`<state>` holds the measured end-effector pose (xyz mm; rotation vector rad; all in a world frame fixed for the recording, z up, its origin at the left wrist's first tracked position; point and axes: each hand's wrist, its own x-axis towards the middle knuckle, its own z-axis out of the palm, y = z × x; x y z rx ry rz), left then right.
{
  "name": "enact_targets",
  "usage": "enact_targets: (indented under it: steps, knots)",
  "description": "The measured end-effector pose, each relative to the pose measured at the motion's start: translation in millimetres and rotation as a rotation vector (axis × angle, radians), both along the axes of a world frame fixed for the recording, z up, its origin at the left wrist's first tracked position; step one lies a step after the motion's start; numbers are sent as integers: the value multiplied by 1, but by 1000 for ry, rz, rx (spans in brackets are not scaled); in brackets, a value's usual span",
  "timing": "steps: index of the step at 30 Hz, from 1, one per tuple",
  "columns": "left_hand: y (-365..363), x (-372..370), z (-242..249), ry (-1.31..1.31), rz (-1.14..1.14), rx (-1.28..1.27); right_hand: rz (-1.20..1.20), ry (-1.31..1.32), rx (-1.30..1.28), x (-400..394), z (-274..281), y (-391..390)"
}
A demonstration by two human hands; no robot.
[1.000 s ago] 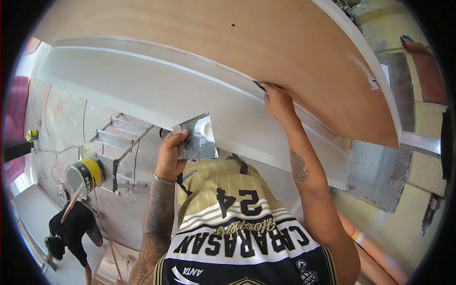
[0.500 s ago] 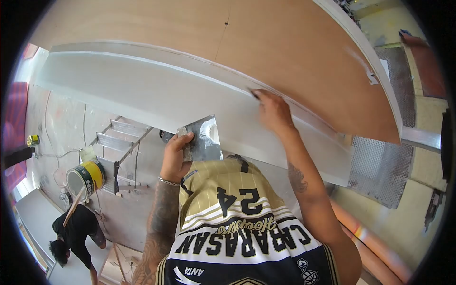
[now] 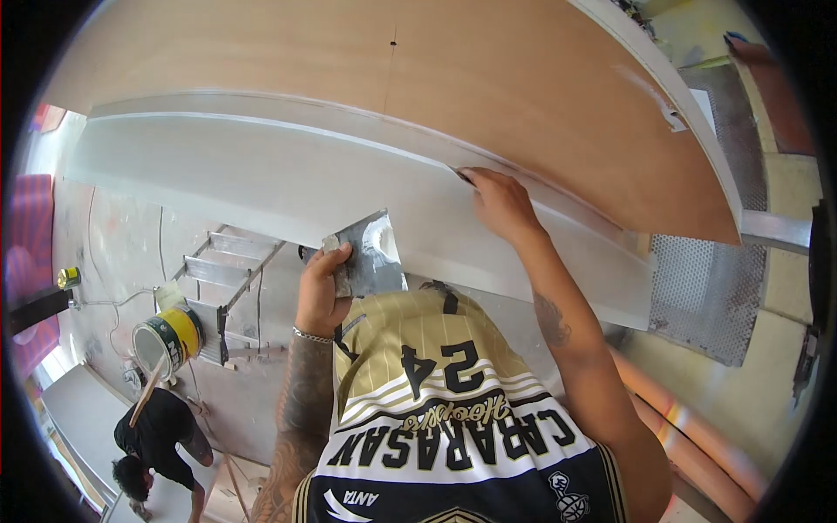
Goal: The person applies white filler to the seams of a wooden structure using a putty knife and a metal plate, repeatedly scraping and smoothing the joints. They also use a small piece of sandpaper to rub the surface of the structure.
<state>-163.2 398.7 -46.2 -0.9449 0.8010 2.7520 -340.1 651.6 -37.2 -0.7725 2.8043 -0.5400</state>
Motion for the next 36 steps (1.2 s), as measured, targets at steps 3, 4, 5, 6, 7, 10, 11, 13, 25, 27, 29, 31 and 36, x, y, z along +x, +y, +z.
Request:
enact_targets:
  steps: [3,4,5,6,7,10,11,13,25,27,29,31,36]
  knots:
    - [2,0,-4,1,33,13,-16,200,28,-12,-4,35]
    - [2,2,-8,0,37,20,-1,199,-1,-17,-9,42]
    - [2,3,-10,-2,38,26,12,202,-30,-23,-14,48]
    - [2,3,-12,-1,37,31,24,209,-60,-28,-14,48]
    - [2,4,-14,0,34,35,18,183,-78,-29,-17,46]
    - [0,6,-25,32,-12,76,6,203,-88,-20,-25,32]
    - [0,7,-27,17,-16,95,27,143,-90,-14,-26,28]
    - [3,2,-22,-1,-31,130,62,37,-98,3,-19,16]
    - [-6,-62,30,122,-349,330,96,63,-468,127,82,-31]
    - [-27,-83,45,16,-276,301,76,169,-182,111,82,-17]
    - [-54,-95,57,101,-189,203,-175,100,-171,87,59,2]
    - [-92,-107,53,247,-234,144,-487,236,-24,65,17,32]
    - [-156,-104,40,187,-262,38,-897,-16,165,8,-22,47]
